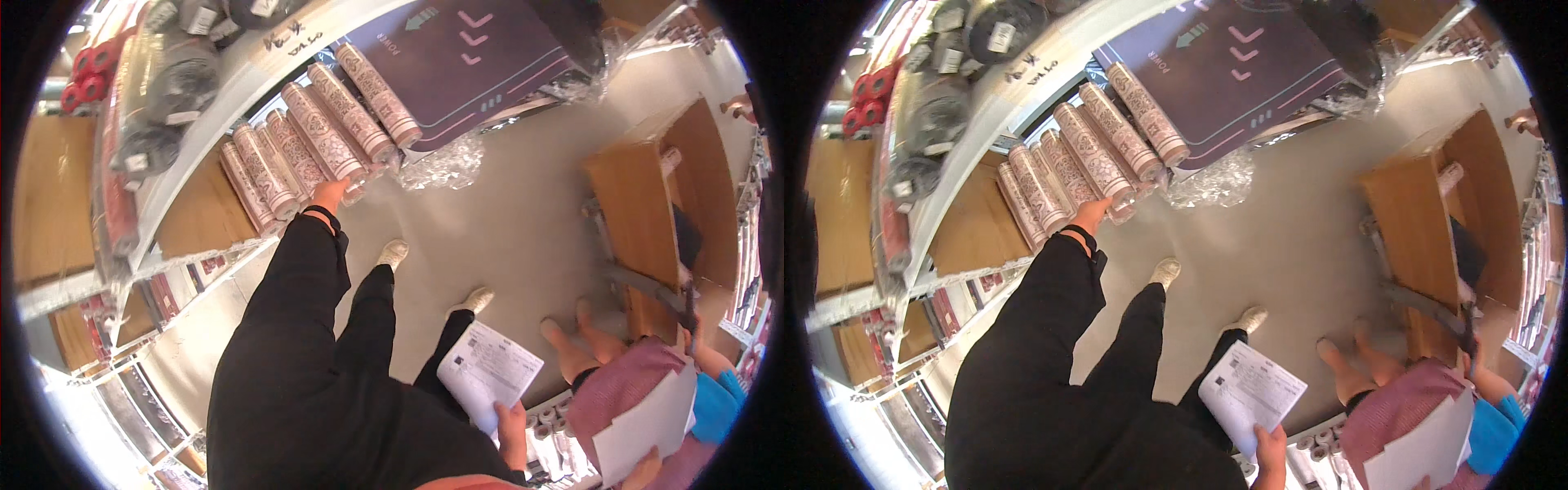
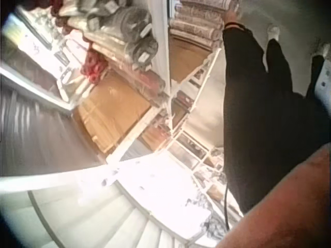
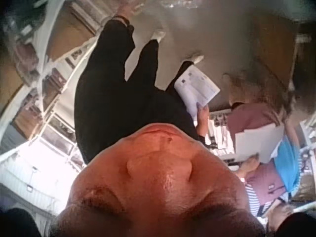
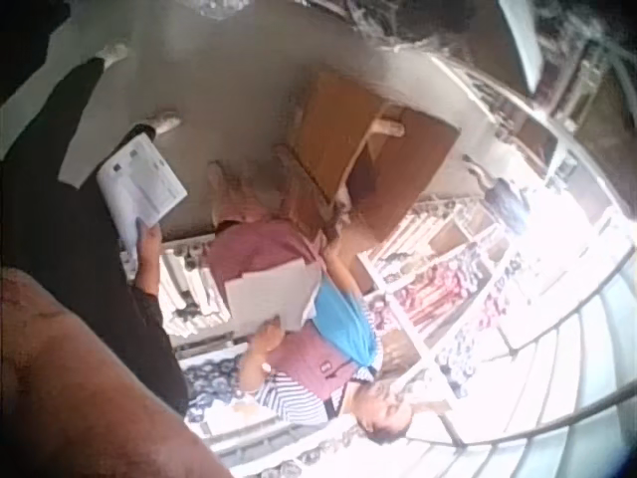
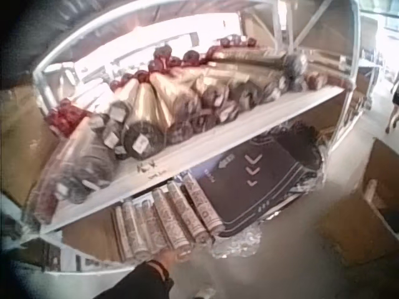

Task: Picking specific rolls of material from warehouse shelves according to a printed list.

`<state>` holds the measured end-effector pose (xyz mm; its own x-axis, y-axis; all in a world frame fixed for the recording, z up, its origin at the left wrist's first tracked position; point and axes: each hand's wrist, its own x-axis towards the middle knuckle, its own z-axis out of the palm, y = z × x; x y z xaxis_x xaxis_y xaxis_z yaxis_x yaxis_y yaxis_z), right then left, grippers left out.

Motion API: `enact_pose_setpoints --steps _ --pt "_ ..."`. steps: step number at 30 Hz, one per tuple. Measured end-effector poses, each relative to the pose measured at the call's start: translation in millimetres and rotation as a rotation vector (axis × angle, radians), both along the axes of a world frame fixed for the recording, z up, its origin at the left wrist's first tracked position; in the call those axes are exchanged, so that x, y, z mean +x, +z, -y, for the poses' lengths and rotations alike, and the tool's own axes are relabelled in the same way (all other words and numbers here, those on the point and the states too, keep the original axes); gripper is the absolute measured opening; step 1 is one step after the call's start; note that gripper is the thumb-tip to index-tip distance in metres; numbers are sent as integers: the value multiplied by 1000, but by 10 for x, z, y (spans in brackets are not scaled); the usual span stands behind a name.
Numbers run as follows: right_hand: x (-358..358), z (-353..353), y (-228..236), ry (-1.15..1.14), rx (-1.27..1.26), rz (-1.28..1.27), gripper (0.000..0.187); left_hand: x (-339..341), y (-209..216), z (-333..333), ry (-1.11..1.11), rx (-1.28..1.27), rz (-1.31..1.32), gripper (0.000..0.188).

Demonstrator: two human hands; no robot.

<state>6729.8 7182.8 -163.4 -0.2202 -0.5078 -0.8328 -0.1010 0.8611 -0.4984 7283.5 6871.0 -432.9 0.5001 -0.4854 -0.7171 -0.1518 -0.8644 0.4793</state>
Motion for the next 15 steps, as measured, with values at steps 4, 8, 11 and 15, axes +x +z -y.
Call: enact_pose_setpoints --steps 4,8,11,15 --pt "633 -33 -504 -48 138 -164 41 399 -765 596 140 15 7 63" --pt "763 -140 -750 123 268 -163 46 732 -1620 809 270 -117 -115 80" --pt "754 166 -713 229 317 -236 54 -20 -1448 1108 398 -162 -110 86" --pt "745 77 -854 266 500 -273 47 343 -1594 887 79 -420 -195 48"
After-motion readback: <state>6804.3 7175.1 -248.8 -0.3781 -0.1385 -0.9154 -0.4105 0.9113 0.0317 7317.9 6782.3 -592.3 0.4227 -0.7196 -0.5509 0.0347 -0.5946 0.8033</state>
